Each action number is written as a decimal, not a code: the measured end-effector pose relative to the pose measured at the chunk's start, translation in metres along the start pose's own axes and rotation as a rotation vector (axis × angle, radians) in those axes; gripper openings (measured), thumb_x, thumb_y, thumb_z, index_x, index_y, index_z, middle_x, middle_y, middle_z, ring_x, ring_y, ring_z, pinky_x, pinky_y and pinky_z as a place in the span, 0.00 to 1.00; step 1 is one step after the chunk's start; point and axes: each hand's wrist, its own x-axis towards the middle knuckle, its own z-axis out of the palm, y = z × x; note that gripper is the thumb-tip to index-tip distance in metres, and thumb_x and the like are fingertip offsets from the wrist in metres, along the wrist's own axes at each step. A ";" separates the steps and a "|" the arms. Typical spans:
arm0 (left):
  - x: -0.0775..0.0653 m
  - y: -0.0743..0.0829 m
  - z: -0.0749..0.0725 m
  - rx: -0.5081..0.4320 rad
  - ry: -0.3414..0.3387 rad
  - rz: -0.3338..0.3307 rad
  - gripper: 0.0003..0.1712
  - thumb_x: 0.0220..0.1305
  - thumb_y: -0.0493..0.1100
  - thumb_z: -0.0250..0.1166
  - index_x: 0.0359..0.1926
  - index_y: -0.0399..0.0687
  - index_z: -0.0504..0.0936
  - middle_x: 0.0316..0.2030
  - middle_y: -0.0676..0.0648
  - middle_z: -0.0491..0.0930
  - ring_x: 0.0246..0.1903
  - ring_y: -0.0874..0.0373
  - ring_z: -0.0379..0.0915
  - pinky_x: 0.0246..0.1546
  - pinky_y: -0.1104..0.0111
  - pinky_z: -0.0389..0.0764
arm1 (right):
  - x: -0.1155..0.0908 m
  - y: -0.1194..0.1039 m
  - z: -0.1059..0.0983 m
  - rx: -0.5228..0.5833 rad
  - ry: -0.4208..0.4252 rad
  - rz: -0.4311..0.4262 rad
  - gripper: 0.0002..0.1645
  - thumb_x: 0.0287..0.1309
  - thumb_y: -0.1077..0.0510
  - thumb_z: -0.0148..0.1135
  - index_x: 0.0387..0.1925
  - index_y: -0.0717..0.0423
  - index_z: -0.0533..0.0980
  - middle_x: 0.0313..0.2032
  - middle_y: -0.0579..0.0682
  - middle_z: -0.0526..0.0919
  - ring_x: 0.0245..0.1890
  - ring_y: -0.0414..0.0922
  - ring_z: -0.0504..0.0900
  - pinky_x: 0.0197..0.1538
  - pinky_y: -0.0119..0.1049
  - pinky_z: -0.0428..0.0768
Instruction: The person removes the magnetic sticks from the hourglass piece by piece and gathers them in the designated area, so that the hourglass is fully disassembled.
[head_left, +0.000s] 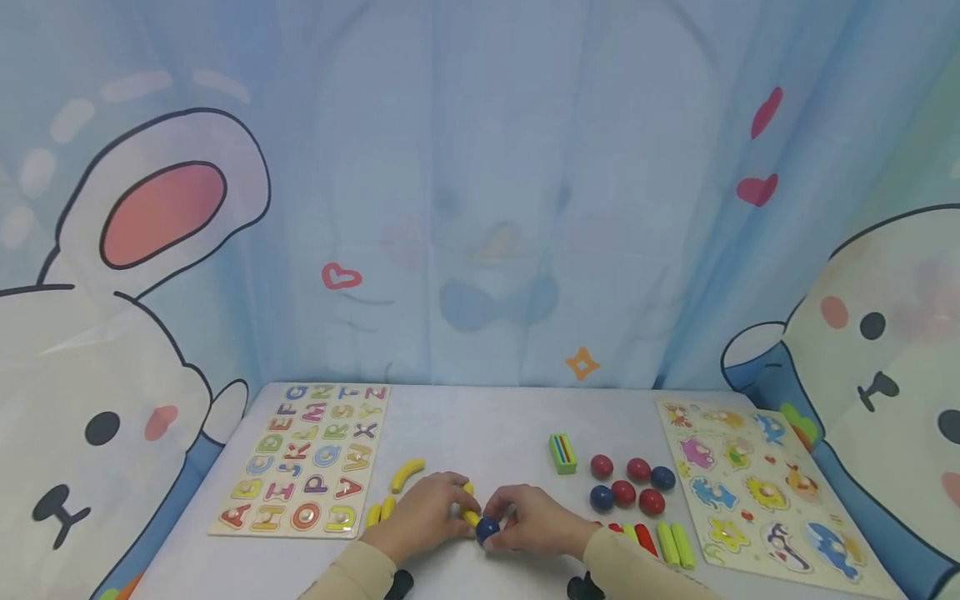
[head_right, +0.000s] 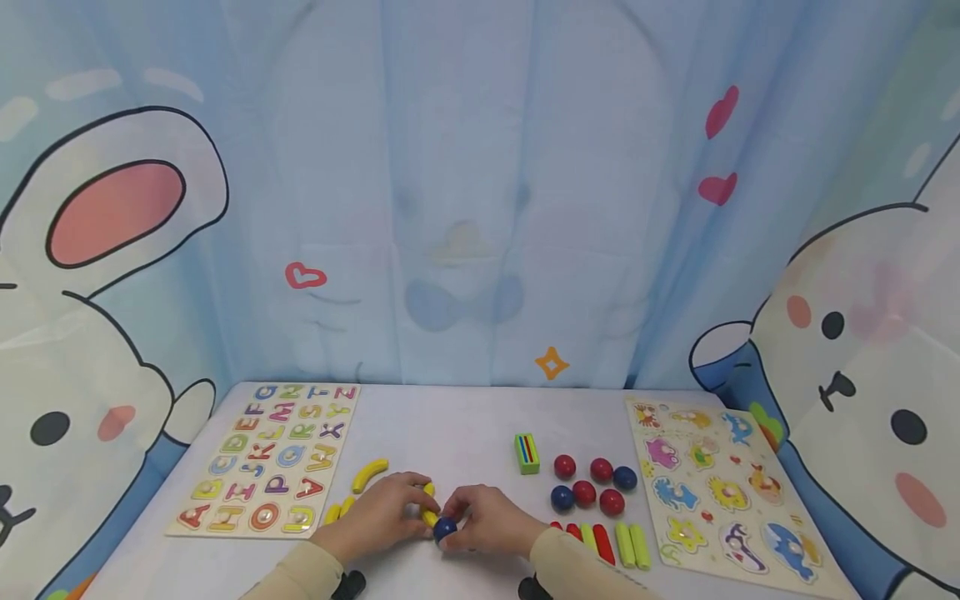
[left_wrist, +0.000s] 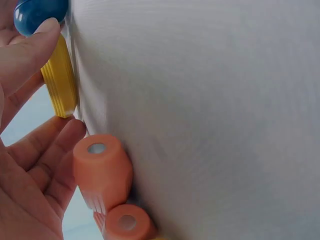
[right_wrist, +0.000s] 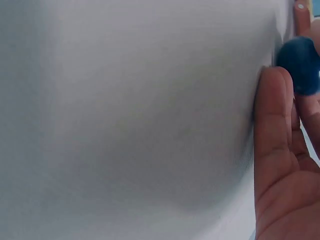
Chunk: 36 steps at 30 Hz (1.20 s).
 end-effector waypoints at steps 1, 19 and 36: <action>0.000 0.001 0.000 0.007 0.003 -0.001 0.14 0.51 0.53 0.77 0.42 0.66 0.89 0.56 0.53 0.80 0.59 0.53 0.72 0.62 0.56 0.71 | 0.000 0.000 0.001 -0.011 0.004 0.001 0.18 0.49 0.55 0.78 0.41 0.48 0.80 0.37 0.41 0.80 0.31 0.43 0.78 0.33 0.33 0.77; -0.003 -0.004 0.000 0.061 0.041 -0.021 0.12 0.51 0.53 0.78 0.39 0.69 0.89 0.57 0.55 0.80 0.60 0.54 0.72 0.65 0.51 0.65 | -0.001 -0.005 0.004 -0.077 -0.010 0.006 0.16 0.53 0.55 0.76 0.43 0.44 0.81 0.38 0.40 0.79 0.36 0.43 0.76 0.40 0.36 0.77; -0.022 -0.033 -0.010 0.064 0.085 -0.034 0.20 0.49 0.53 0.79 0.46 0.58 0.88 0.55 0.53 0.80 0.61 0.54 0.71 0.66 0.51 0.61 | 0.001 0.000 0.003 -0.072 -0.023 0.007 0.17 0.54 0.54 0.75 0.46 0.43 0.81 0.39 0.41 0.78 0.35 0.43 0.75 0.39 0.37 0.76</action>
